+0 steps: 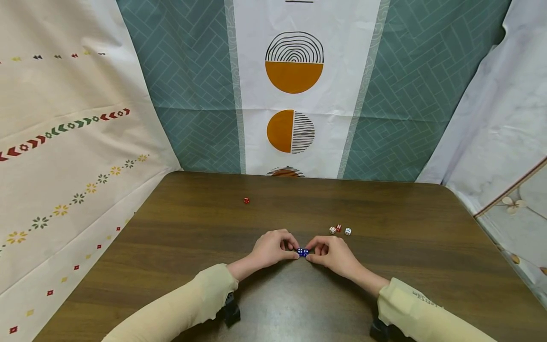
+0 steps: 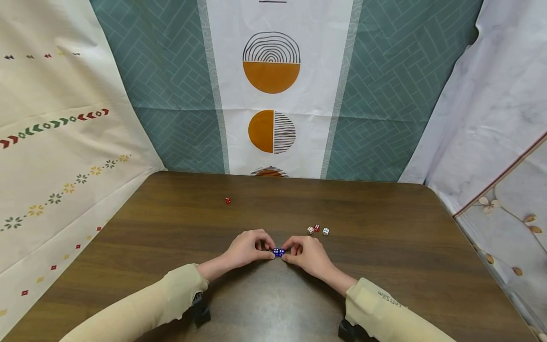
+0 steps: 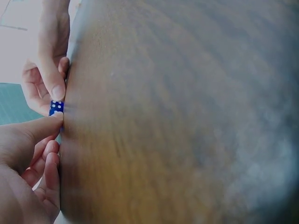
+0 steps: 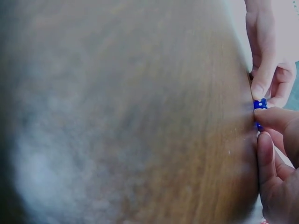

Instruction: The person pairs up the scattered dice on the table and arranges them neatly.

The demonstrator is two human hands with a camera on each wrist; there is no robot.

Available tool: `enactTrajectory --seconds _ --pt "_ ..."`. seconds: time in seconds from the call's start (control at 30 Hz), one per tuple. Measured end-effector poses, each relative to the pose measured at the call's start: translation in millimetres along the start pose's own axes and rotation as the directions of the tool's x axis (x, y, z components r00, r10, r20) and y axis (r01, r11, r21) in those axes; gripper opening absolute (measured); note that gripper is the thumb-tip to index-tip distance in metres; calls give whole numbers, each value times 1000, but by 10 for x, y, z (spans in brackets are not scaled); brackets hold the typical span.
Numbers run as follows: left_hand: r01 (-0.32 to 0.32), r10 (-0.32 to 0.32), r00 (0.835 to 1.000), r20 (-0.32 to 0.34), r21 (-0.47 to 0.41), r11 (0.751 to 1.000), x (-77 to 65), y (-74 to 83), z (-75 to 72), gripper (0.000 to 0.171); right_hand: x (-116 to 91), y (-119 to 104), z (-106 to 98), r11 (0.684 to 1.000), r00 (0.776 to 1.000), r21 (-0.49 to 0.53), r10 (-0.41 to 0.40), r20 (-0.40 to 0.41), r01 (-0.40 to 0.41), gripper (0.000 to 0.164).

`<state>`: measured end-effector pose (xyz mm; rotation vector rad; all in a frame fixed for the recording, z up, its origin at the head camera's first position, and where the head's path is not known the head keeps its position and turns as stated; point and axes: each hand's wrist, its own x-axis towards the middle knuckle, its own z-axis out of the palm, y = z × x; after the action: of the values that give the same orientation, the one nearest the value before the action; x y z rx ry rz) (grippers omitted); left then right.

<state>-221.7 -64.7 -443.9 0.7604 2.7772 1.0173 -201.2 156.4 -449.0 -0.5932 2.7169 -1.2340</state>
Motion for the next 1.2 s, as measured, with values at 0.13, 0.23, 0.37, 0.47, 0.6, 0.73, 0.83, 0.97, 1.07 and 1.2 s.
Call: enactTrajectory --seconds 0.13,0.23,0.37,0.47,0.6,0.73,0.83,0.97,1.07,1.2 --pt "2 -2 1000 5 -4 1000 1 7 -9 13 2 -4 -2 1000 1000 -4 5 2 -5 11" --pt "3 -3 1000 5 -5 1000 1 9 -11 13 2 -8 -5 1000 1000 -2 6 5 -6 11" --pt "0 0 1000 6 -9 1000 3 7 -7 12 0 -12 -12 1000 1000 6 7 14 -7 12" --pt "-2 2 1000 8 -12 1000 6 4 -5 12 -2 -18 -20 1000 1000 15 6 23 -6 12" --pt "-6 6 1000 8 -11 1000 11 -3 -5 13 1 -23 -26 1000 1000 18 4 30 -5 13" --pt "-9 9 1000 8 -13 1000 10 -11 -5 13 6 -14 -24 1000 999 11 6 32 -6 13" --pt "-10 10 1000 7 -14 1000 8 -14 -6 13 10 -7 -23 1000 999 13 5 36 -5 13" --pt "-14 14 1000 5 -15 1000 7 -17 -5 13 5 -13 -21 1000 999 16 3 32 -3 13" --pt "-17 17 1000 5 -15 1000 7 -22 -1 13 -4 -20 -18 1000 1000 12 -2 23 2 14" --pt "-21 21 1000 7 -13 1000 7 -24 6 13 -12 -2 -32 1000 999 13 -26 32 26 21"
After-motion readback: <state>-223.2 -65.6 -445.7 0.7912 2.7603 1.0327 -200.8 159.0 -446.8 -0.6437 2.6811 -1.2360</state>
